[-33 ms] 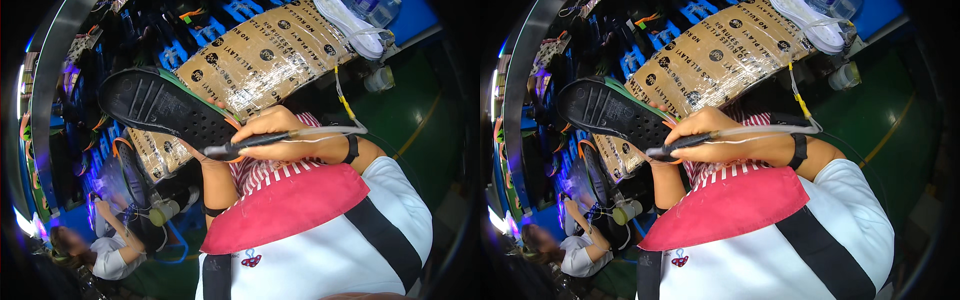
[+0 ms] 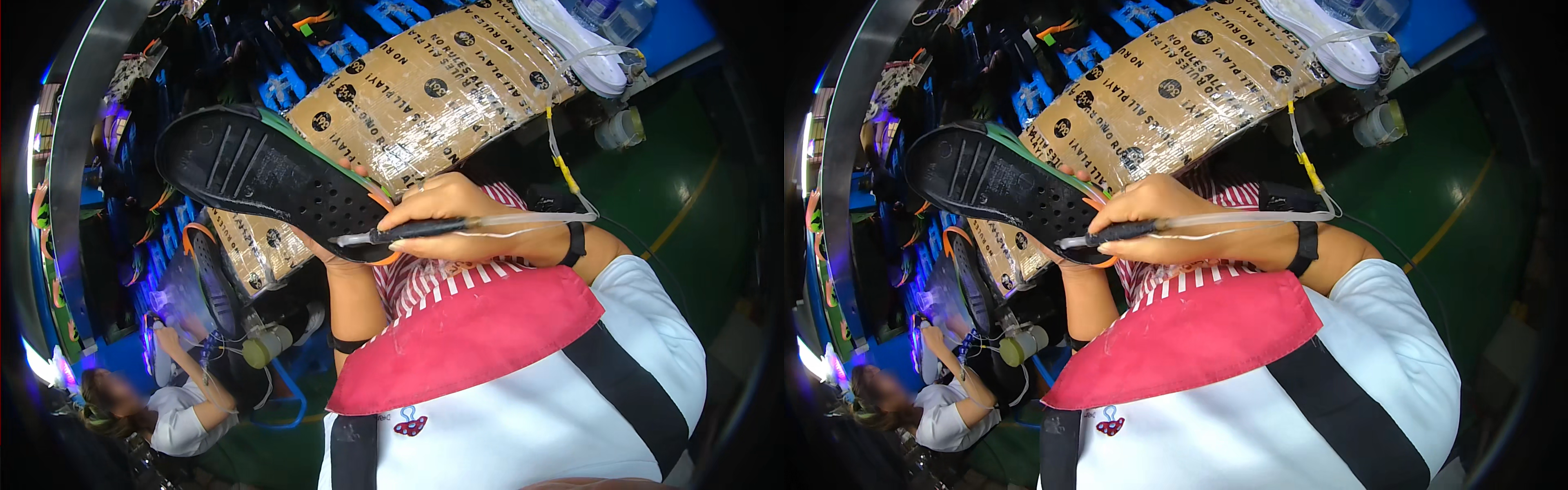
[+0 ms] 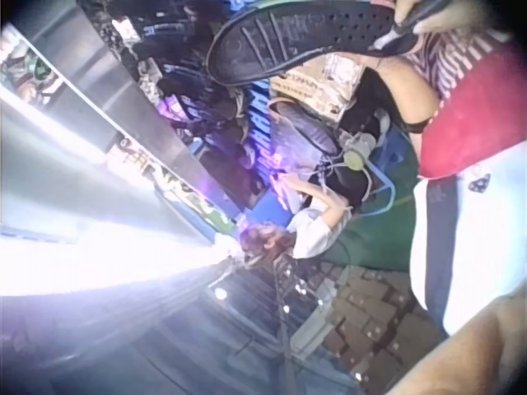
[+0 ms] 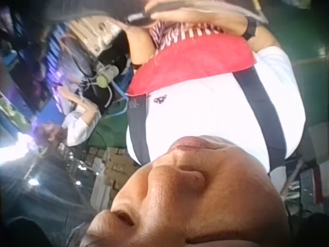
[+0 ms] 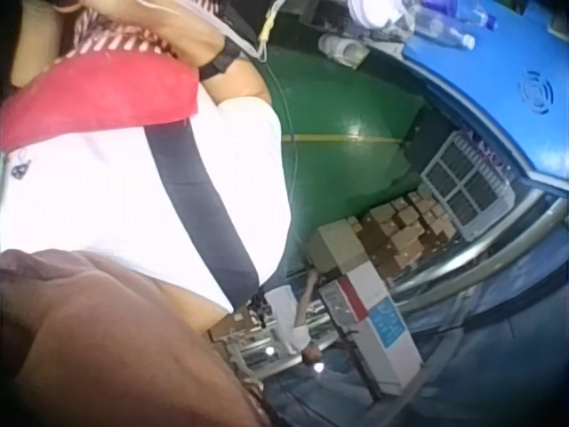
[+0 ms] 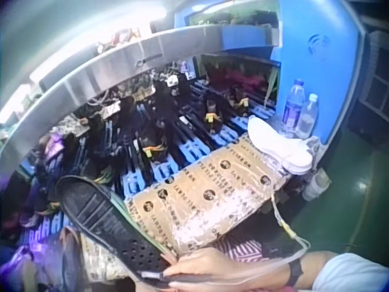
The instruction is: Applying adhesive or primer to shoe soles using a specialized applicator tool as they pass on a conveyor belt.
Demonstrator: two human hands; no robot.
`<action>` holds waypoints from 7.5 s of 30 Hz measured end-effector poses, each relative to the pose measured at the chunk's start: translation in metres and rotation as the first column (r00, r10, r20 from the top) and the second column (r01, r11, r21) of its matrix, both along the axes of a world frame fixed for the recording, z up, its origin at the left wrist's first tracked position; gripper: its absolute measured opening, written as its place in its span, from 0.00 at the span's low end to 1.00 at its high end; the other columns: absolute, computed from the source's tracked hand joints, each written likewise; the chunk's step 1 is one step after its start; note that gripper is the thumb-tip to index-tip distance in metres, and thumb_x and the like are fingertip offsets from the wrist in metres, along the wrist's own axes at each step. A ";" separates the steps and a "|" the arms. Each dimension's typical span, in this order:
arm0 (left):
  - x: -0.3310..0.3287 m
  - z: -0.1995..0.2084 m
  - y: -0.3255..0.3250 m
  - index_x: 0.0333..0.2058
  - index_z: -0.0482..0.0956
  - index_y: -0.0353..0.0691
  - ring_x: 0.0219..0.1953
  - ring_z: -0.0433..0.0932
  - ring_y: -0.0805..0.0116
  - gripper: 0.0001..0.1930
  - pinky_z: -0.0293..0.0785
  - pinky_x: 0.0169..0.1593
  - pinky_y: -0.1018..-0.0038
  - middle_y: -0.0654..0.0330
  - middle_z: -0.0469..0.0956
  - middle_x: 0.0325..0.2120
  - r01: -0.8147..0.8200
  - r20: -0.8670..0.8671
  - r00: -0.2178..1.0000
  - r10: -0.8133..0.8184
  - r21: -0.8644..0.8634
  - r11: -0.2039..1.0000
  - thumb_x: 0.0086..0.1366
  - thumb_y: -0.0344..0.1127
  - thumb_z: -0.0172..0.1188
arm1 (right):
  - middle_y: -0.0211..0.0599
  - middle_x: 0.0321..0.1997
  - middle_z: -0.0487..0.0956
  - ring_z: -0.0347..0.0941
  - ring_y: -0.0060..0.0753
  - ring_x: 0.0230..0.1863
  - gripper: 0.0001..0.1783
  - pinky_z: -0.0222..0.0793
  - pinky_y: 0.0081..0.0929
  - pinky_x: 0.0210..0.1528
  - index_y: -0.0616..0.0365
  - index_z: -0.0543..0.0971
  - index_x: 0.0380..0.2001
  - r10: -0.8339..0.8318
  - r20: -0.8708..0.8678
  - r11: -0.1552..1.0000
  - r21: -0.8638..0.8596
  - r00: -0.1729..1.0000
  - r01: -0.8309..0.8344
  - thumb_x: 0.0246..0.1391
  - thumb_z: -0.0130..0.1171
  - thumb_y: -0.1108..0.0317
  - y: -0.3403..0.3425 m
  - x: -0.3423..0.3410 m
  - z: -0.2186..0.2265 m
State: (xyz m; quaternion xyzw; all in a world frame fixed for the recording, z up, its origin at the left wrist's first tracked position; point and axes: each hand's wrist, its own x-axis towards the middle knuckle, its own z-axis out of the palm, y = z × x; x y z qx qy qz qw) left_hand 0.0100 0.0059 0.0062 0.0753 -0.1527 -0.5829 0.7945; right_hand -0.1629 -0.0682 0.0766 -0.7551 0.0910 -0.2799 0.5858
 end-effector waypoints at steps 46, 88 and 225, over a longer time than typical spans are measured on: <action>0.052 0.050 -0.024 0.47 0.73 0.31 0.37 0.76 0.73 0.19 0.73 0.43 0.78 0.56 0.78 0.38 0.258 0.522 0.413 -0.746 0.718 0.646 0.65 0.41 0.50 | 0.44 0.28 0.78 0.74 0.45 0.29 0.13 0.70 0.32 0.32 0.58 0.80 0.35 0.297 -0.042 0.891 -0.348 0.954 -0.292 0.40 0.63 0.73 -0.018 -0.001 -0.013; 0.000 0.007 0.048 0.61 0.51 0.38 0.60 0.56 0.42 0.44 0.65 0.50 0.40 0.39 0.54 0.58 0.190 -0.169 0.975 -0.146 0.286 0.939 0.57 0.68 0.40 | 0.34 0.31 0.80 0.74 0.17 0.31 0.12 0.69 0.14 0.35 0.64 0.79 0.37 -0.197 -0.118 0.882 0.412 0.973 0.229 0.46 0.62 0.74 -0.042 -0.016 -0.004; 0.052 0.061 -0.021 0.41 0.76 0.29 0.34 0.78 0.71 0.20 0.73 0.41 0.80 0.54 0.79 0.35 0.122 0.419 0.736 -0.531 0.690 0.713 0.57 0.42 0.54 | 0.41 0.25 0.77 0.73 0.45 0.26 0.11 0.69 0.31 0.30 0.58 0.80 0.32 0.450 -0.034 0.842 -0.316 0.892 -0.437 0.43 0.64 0.67 -0.019 0.001 -0.002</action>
